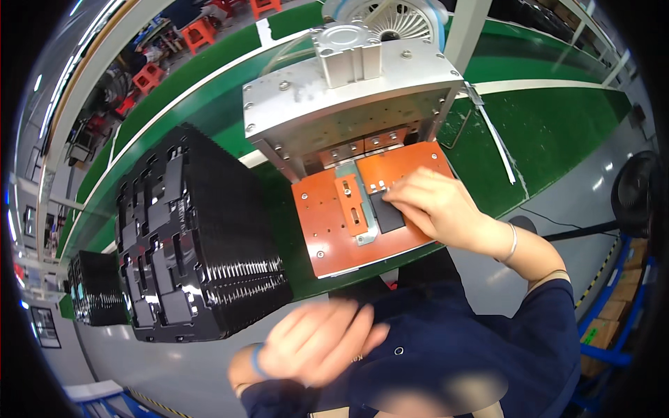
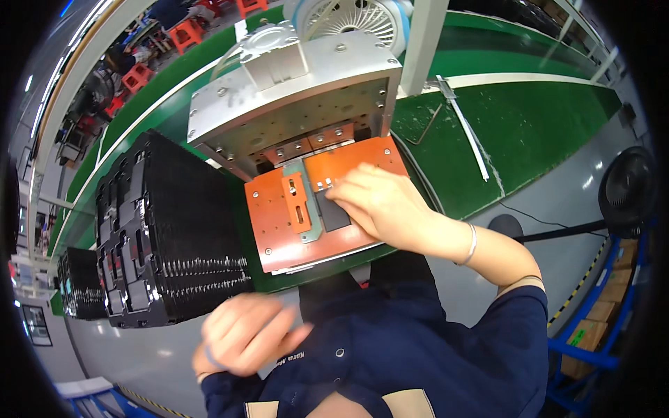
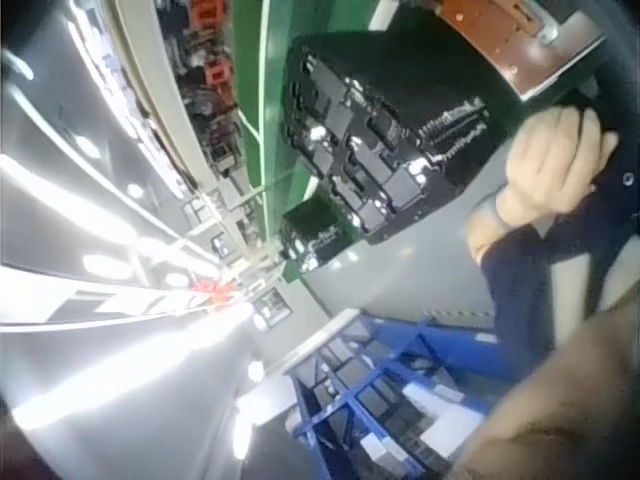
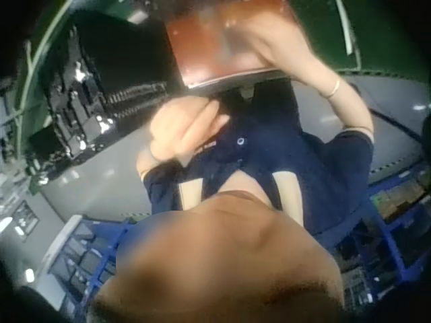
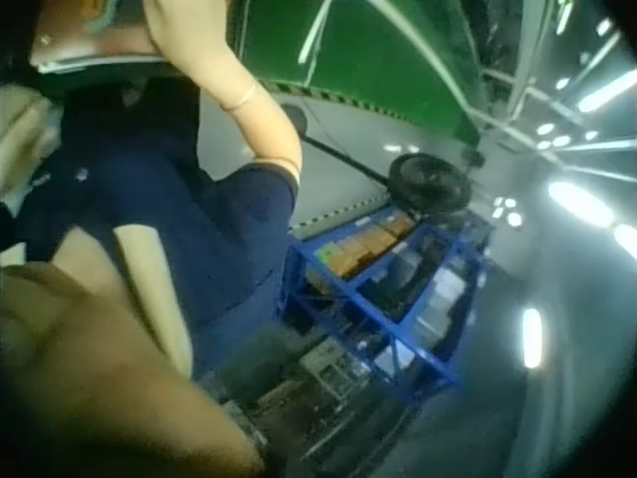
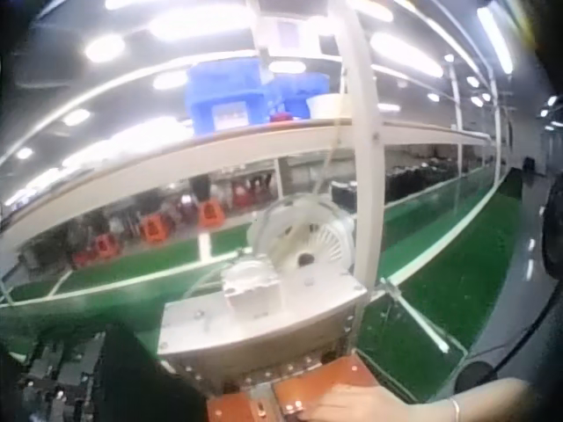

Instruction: Placing small components into a heat-pressing machine and سپس inserting them into a large black plastic assembly.

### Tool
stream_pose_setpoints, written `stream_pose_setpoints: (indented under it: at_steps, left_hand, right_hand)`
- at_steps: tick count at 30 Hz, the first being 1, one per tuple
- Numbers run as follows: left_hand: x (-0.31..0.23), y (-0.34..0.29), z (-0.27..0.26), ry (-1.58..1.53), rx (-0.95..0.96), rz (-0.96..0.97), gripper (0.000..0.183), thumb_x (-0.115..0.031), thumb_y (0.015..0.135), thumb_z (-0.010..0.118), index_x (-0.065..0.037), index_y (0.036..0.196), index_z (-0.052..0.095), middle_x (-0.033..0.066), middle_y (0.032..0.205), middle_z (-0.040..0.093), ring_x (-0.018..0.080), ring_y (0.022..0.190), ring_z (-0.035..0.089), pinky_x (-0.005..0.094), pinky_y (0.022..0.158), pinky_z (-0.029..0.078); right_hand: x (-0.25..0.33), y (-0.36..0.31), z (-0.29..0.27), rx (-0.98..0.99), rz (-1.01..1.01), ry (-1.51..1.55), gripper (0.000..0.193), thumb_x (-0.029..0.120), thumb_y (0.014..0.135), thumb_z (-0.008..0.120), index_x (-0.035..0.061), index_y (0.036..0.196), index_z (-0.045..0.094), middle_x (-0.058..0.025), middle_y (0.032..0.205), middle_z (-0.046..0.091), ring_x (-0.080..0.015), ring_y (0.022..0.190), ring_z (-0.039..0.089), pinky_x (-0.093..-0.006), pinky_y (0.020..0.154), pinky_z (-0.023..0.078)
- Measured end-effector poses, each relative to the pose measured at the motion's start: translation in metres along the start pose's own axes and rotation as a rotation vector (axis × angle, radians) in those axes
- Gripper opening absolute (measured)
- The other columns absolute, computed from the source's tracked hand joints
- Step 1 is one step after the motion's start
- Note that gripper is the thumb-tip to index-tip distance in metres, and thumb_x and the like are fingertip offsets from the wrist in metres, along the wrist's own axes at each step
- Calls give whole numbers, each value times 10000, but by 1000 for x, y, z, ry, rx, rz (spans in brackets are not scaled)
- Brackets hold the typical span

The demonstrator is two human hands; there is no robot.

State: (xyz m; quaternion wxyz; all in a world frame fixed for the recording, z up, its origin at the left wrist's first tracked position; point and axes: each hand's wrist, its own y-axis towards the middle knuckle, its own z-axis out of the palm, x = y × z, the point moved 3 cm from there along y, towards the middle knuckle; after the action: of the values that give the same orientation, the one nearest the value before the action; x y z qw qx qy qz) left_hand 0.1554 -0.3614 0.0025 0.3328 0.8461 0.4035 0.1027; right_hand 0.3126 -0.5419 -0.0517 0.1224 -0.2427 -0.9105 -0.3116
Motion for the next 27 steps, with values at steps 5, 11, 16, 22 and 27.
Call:
stream_pose_setpoints:
  at_steps: [5,11,16,22,27]
  left_hand:
    - [27,9,92,-28,272,-192,529,-399,787,722,-48,1171,628,110,1250,586,285,1191,534,477,995,409]
    - [31,2,102,-41,276,-196,550,-462,808,683,-70,1191,632,76,1268,589,280,1226,514,490,1018,382]
    - [30,2,103,-30,281,-221,568,-441,727,757,-90,1164,663,58,1275,591,292,1231,515,482,1031,380]
    - [30,3,104,-21,272,-232,558,-447,727,754,-94,1152,672,53,1252,608,293,1217,526,479,1023,386]
    - [32,-1,103,-21,290,-224,553,-489,802,685,-101,1195,642,83,1282,581,269,1227,515,467,1036,366]
  right_hand:
    - [-12,1,13,3,2,-24,161,49,757,707,48,914,675,-50,878,637,-243,794,591,-327,685,511]
    - [-9,-1,16,44,6,-64,203,78,774,664,25,970,644,-72,944,594,-246,895,573,-333,713,526]
    - [-11,5,17,-38,65,-109,284,38,742,698,57,1022,655,-100,1079,598,-256,899,573,-345,739,504]
    - [-11,-1,16,50,22,-44,357,67,739,708,106,1091,656,-96,1159,562,-282,969,552,-363,789,479]
    - [-1,-2,8,-7,61,-151,324,158,773,704,62,1074,633,-88,1138,574,-287,1005,550,-415,867,473]
